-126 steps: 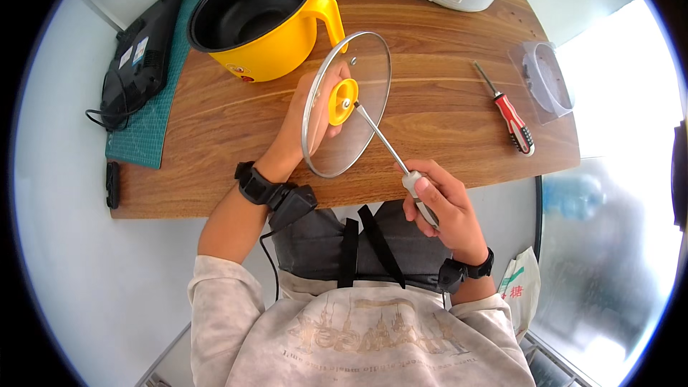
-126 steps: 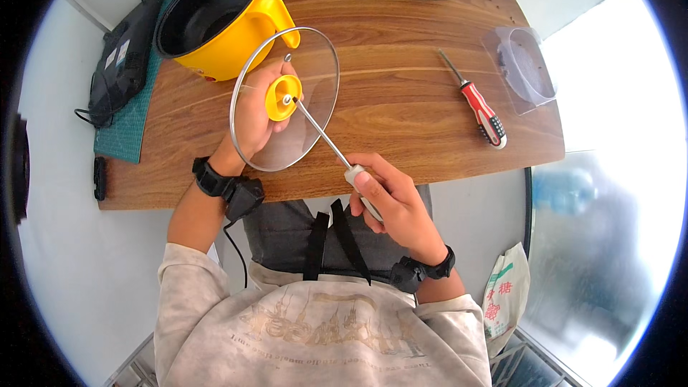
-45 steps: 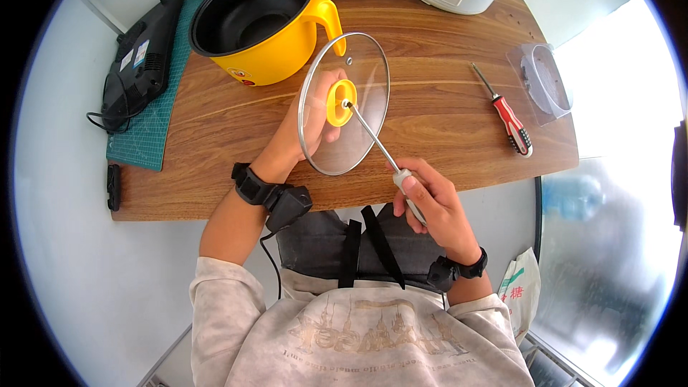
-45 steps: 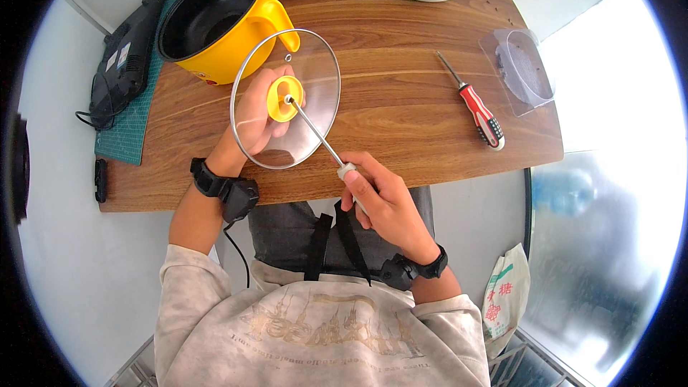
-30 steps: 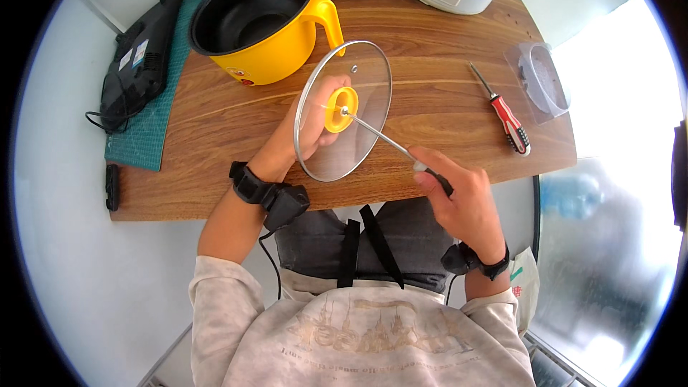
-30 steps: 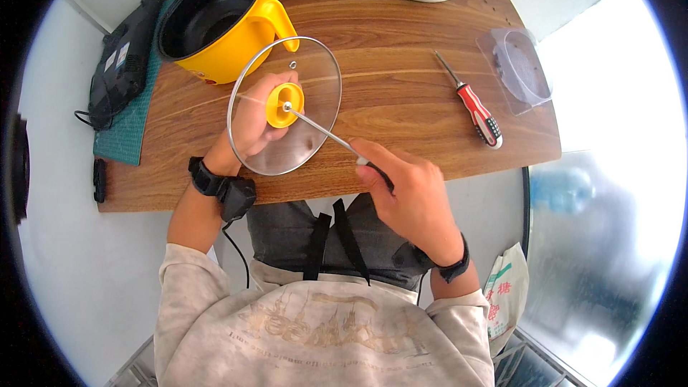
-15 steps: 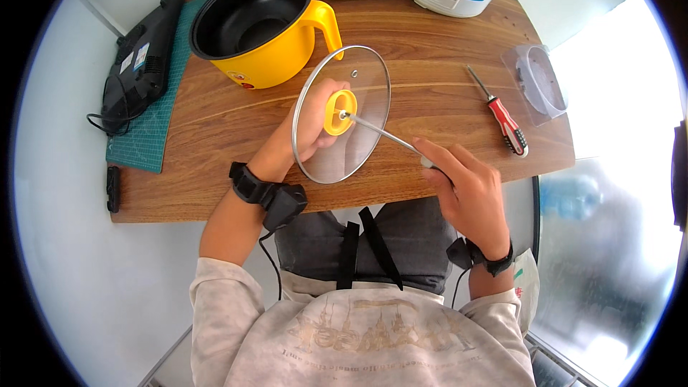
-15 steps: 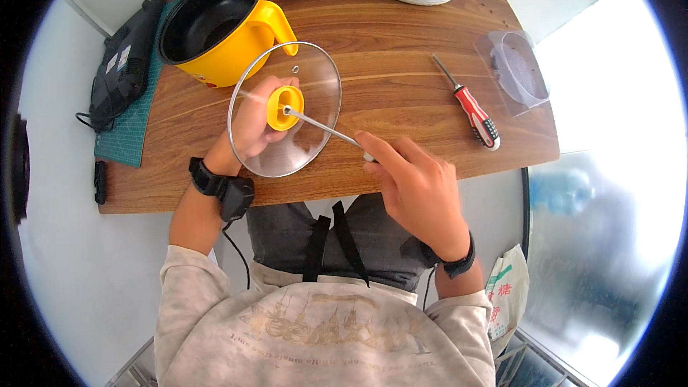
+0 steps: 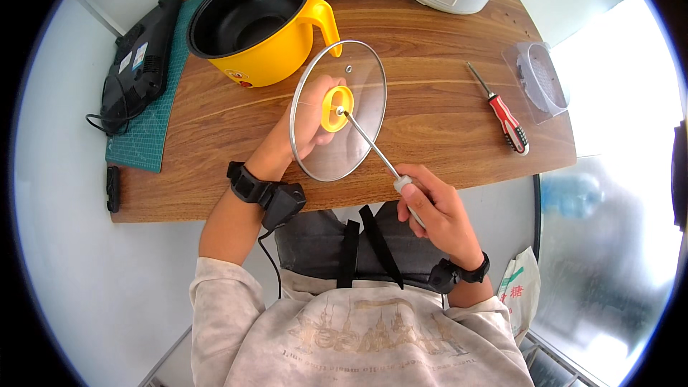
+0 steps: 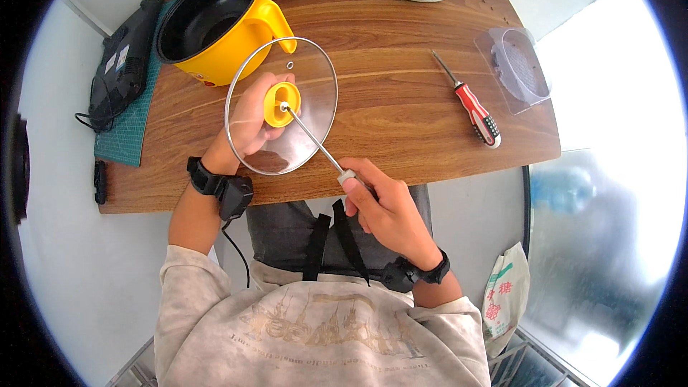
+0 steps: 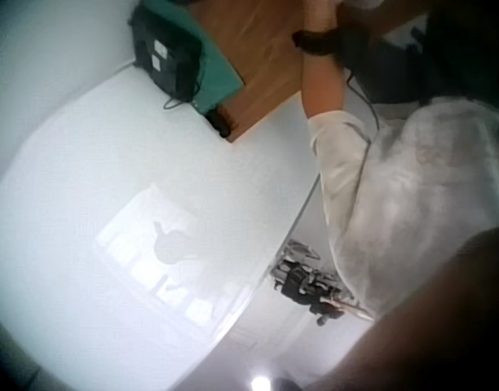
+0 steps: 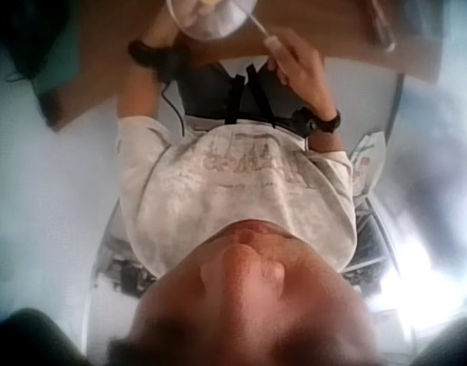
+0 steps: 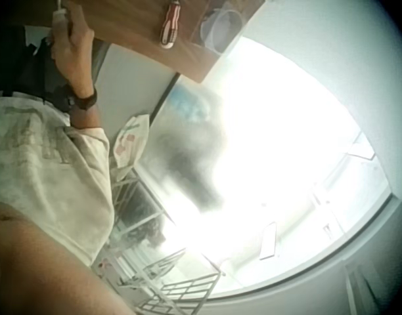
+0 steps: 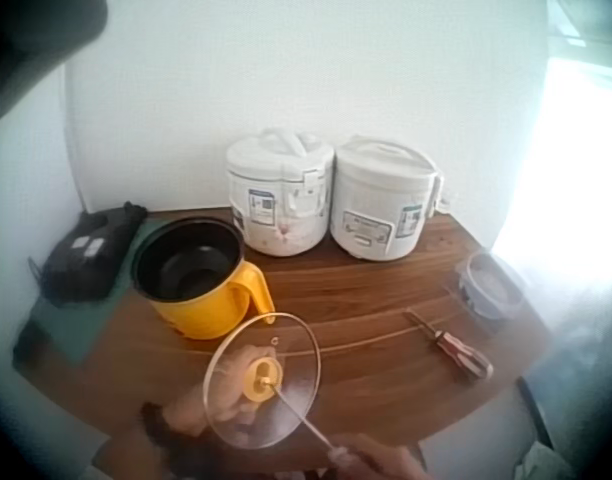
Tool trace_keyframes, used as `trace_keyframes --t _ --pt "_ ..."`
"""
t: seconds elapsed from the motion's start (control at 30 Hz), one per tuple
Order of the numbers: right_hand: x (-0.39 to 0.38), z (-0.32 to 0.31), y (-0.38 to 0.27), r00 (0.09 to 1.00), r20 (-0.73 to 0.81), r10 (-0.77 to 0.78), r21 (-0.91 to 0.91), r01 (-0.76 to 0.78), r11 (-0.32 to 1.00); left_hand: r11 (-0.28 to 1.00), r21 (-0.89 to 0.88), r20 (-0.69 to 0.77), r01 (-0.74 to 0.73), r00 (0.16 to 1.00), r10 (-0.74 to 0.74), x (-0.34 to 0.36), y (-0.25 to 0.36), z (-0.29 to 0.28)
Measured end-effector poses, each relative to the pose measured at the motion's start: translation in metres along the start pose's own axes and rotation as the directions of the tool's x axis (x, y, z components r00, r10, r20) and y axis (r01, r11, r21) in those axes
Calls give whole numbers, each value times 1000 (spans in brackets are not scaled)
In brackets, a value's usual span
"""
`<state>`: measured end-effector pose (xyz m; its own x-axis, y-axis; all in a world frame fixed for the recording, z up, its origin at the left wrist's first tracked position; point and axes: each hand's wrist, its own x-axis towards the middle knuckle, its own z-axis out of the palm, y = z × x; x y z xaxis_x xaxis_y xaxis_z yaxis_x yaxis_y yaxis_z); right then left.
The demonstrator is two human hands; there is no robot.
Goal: The person disassembles a yellow electric kettle by removing the glass lid and unscrewing the base plate to access internal components. They then reassemble the kettle by replacing the base plate and reattaching the glass lid with a screwdriver.
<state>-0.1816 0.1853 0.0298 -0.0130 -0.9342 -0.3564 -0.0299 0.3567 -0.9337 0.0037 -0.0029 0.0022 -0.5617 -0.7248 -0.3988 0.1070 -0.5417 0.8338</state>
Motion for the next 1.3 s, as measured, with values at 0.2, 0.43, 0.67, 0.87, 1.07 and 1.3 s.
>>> trace_keyframes --t 0.2,0.43,0.67,0.87,1.07,1.3 --pt "1 3 -1 1000 10 -2 -8 2 1000 999 29 43 -27 999 26 -3 0 1" --pt "0 5 6 969 229 98 427 -190 884 992 99 54 -84 995 79 -3 -2 2" --pt "-2 9 9 953 296 59 552 -221 804 967 201 7 -159 987 161 -7 -1 11" --pt "3 13 18 931 -124 -344 -303 295 906 951 265 31 -158 987 156 -9 1 8" --pt "9 9 6 720 -107 -685 -904 217 369 969 208 17 -131 991 130 -3 -2 -5" --pt "9 6 8 735 -108 -669 -884 237 403 951 271 -34 -151 985 167 -5 -1 5"
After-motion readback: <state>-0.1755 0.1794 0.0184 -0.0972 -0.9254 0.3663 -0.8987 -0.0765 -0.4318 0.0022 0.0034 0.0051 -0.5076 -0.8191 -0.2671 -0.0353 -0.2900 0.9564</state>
